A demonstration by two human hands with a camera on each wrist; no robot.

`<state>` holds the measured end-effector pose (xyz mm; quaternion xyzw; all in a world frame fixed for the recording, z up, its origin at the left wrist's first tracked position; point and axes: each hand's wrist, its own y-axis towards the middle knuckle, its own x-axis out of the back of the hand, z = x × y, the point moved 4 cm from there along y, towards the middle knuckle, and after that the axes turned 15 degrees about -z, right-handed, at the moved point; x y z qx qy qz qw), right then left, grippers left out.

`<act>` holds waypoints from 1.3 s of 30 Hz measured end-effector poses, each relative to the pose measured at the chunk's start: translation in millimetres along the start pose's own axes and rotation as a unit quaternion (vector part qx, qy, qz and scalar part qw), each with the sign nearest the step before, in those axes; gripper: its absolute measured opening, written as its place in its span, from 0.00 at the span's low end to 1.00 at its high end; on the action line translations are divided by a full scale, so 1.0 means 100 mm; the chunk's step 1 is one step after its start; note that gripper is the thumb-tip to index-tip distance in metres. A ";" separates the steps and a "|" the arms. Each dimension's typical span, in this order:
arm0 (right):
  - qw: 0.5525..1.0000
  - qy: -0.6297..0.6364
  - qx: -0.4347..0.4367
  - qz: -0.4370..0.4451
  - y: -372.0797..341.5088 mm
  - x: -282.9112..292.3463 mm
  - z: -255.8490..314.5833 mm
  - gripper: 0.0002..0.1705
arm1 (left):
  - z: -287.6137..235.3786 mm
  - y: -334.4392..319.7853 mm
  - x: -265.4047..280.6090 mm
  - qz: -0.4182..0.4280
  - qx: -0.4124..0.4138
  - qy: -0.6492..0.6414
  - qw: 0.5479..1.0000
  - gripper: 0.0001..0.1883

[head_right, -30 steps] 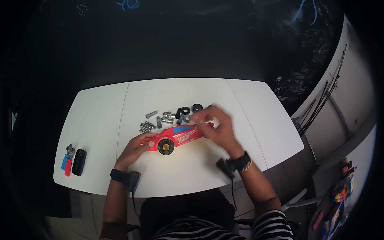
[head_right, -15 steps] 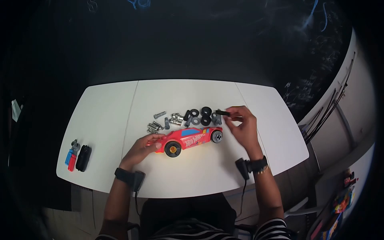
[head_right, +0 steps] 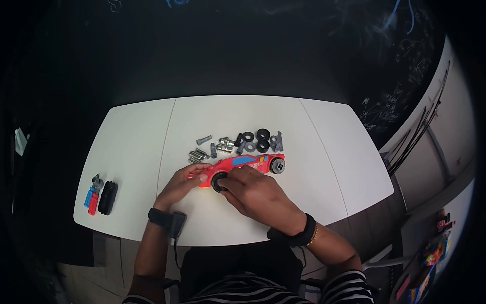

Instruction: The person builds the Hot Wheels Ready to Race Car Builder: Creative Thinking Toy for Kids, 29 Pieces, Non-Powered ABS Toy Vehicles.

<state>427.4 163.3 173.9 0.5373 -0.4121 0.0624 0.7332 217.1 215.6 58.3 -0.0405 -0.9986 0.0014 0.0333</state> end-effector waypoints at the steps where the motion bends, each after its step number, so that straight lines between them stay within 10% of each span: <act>1: 1.000 0.003 -0.007 0.003 0.00 -0.05 -0.02 0.14 | 0.01 0.00 0.00 -0.001 -0.001 -0.001 1.000 0.27; 9: 0.991 -0.118 -0.051 0.024 0.01 -0.19 -0.11 0.18 | 0.07 0.04 0.02 -0.019 -0.029 -0.014 0.999 0.30; 20: 0.994 0.073 -0.067 -0.036 -0.03 -0.12 -0.07 0.14 | 0.02 0.02 0.01 -0.003 -0.014 -0.013 1.000 0.30; 25: 0.980 0.005 -0.195 -0.042 0.04 -0.02 -0.04 0.22 | 0.07 0.04 0.01 0.008 -0.009 0.002 1.000 0.30; 29: 0.998 0.033 0.032 -0.046 0.02 -0.08 -0.07 0.19 | 0.09 0.05 0.01 -0.009 -0.019 -0.023 1.000 0.31; 33: 0.989 -0.076 -0.124 -0.034 -0.09 -0.15 -0.10 0.20 | 0.08 0.04 0.02 -0.010 -0.021 -0.015 1.000 0.32; 39: 0.991 0.055 -0.069 -0.101 -0.05 -0.11 -0.05 0.21 | 0.03 0.02 0.01 0.004 -0.005 0.005 1.000 0.29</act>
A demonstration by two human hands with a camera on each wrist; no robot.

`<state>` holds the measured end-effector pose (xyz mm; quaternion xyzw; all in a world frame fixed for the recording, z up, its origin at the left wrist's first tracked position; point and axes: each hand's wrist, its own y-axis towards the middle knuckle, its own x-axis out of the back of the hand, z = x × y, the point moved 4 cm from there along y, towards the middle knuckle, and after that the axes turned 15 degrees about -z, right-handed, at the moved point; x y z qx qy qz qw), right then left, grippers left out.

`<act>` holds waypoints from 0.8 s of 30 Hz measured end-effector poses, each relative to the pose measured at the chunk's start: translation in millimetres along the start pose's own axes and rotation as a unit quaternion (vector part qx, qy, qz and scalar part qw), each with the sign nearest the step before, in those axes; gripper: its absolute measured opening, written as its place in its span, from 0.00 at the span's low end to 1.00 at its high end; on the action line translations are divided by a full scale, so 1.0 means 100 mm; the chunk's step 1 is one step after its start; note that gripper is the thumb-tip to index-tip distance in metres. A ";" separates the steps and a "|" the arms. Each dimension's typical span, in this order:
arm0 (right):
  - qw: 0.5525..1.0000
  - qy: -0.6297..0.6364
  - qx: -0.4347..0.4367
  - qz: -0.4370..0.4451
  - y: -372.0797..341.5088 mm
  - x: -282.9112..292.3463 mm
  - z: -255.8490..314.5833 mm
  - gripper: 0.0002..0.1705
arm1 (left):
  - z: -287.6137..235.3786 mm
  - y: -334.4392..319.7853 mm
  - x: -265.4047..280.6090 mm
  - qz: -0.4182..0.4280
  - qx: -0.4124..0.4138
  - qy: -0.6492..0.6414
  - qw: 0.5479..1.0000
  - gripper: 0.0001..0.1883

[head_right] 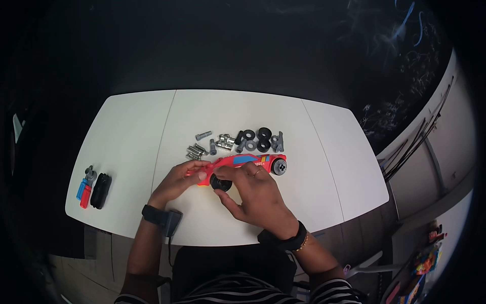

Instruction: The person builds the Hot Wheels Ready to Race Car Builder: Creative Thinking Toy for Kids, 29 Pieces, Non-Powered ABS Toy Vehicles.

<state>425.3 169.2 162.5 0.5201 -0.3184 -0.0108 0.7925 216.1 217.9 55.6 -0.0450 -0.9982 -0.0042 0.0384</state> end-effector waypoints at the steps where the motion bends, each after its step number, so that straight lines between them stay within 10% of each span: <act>1: 0.999 -0.023 0.024 0.039 0.00 -0.01 0.01 0.22 | 0.01 0.00 0.00 0.001 0.001 0.000 1.000 0.29; 9: 0.984 -0.150 -0.075 0.058 -0.06 -0.05 -0.05 0.24 | 0.04 0.01 0.01 -0.014 -0.015 -0.032 0.999 0.31; 18: 0.996 -0.041 0.058 0.049 -0.01 -0.05 0.00 0.19 | 0.09 0.04 0.00 -0.012 -0.017 -0.029 0.999 0.32; 24: 0.995 -0.073 -0.063 0.003 -0.05 -0.02 -0.06 0.14 | 0.07 0.03 0.01 -0.011 -0.023 -0.013 1.000 0.31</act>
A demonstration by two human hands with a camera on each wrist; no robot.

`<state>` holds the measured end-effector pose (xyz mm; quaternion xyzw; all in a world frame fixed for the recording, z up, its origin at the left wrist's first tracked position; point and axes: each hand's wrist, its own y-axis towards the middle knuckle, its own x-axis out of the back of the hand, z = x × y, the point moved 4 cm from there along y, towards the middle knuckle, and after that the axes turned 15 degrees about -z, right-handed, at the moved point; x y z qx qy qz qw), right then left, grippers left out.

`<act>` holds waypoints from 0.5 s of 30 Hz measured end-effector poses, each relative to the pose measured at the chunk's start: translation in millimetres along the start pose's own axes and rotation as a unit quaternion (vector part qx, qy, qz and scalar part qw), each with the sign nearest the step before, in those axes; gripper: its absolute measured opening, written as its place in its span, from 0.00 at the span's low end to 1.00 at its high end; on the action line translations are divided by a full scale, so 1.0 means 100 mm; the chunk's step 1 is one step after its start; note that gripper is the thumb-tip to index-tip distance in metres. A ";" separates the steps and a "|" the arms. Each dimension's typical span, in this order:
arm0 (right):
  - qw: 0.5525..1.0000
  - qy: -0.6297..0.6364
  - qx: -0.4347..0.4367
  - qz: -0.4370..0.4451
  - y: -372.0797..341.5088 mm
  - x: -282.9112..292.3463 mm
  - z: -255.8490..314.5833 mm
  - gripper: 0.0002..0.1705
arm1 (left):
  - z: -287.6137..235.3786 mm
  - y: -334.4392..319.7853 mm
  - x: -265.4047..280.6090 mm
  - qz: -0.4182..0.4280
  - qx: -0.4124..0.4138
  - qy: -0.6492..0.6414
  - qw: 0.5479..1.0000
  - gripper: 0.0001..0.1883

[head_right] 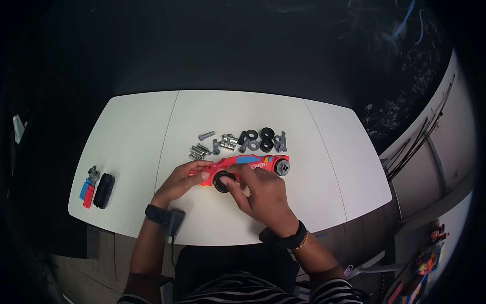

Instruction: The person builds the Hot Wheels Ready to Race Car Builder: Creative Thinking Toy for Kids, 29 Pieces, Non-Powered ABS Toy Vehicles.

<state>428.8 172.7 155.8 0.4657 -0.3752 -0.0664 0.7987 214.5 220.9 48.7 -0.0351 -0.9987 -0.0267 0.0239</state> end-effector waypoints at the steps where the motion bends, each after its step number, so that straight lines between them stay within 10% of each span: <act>1: 0.998 0.050 0.023 -0.021 0.02 0.02 0.04 0.14 | 0.00 0.00 0.00 -0.001 0.000 -0.001 1.000 0.31; 15: 0.997 0.058 0.050 -0.015 0.02 0.02 0.03 0.13 | -0.05 -0.02 0.00 0.018 0.028 0.020 0.999 0.28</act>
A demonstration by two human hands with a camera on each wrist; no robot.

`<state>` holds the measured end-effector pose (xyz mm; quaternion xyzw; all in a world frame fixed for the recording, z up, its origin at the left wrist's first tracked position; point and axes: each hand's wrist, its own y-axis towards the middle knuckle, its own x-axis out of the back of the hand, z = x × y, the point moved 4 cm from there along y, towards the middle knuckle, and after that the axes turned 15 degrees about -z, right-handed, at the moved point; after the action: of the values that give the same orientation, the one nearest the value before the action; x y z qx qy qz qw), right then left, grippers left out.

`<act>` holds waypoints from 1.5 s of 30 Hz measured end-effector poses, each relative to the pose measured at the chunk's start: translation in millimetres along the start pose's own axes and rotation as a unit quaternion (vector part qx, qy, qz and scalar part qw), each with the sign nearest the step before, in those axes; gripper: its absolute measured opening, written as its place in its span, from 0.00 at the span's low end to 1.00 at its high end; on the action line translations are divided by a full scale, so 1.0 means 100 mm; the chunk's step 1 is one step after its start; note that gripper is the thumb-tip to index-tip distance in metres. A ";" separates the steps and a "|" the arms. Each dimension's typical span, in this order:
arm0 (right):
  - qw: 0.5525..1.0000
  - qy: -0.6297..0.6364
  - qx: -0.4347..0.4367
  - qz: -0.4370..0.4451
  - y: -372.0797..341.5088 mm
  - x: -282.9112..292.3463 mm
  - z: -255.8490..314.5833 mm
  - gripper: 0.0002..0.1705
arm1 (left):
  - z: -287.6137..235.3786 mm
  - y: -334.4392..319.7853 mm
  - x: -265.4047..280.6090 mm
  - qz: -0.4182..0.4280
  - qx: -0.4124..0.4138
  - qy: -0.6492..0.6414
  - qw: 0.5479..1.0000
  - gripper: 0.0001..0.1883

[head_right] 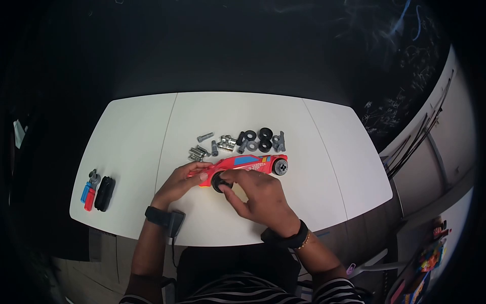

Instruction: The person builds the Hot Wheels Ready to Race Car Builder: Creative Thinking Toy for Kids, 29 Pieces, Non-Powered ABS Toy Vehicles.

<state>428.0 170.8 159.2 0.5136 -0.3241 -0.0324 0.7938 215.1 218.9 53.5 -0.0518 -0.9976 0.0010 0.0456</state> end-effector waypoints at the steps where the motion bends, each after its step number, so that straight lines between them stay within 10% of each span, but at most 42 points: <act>1: 0.999 0.043 0.029 0.005 0.02 0.00 0.03 0.15 | 0.00 0.00 0.00 0.001 0.000 0.000 1.000 0.28; 20: 0.997 -0.014 0.040 0.059 -0.10 -0.10 0.02 0.18 | 0.06 0.01 0.04 -0.022 -0.017 -0.021 0.999 0.30; 32: 0.965 -0.180 0.090 0.170 -0.14 -0.28 -0.22 0.39 | 0.04 0.02 0.01 -0.015 -0.031 -0.023 0.999 0.29; 37: 0.962 -0.188 0.094 0.174 -0.05 -0.15 -0.15 0.41 | 0.08 0.02 0.07 0.010 -0.116 -0.110 0.987 0.43; 42: 0.990 0.138 -0.026 -0.004 0.30 0.30 0.03 0.41 | -0.03 0.00 0.09 -0.038 -0.089 -0.200 0.975 0.53; 45: 0.890 0.373 -0.256 -0.059 0.21 0.30 0.00 0.44 | 0.08 0.03 0.05 0.002 -0.068 -0.210 0.975 0.56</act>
<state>445.3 169.3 191.3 0.2852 0.0458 0.0332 0.9568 209.4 222.1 46.3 -0.0555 -0.9825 -0.0561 -0.1686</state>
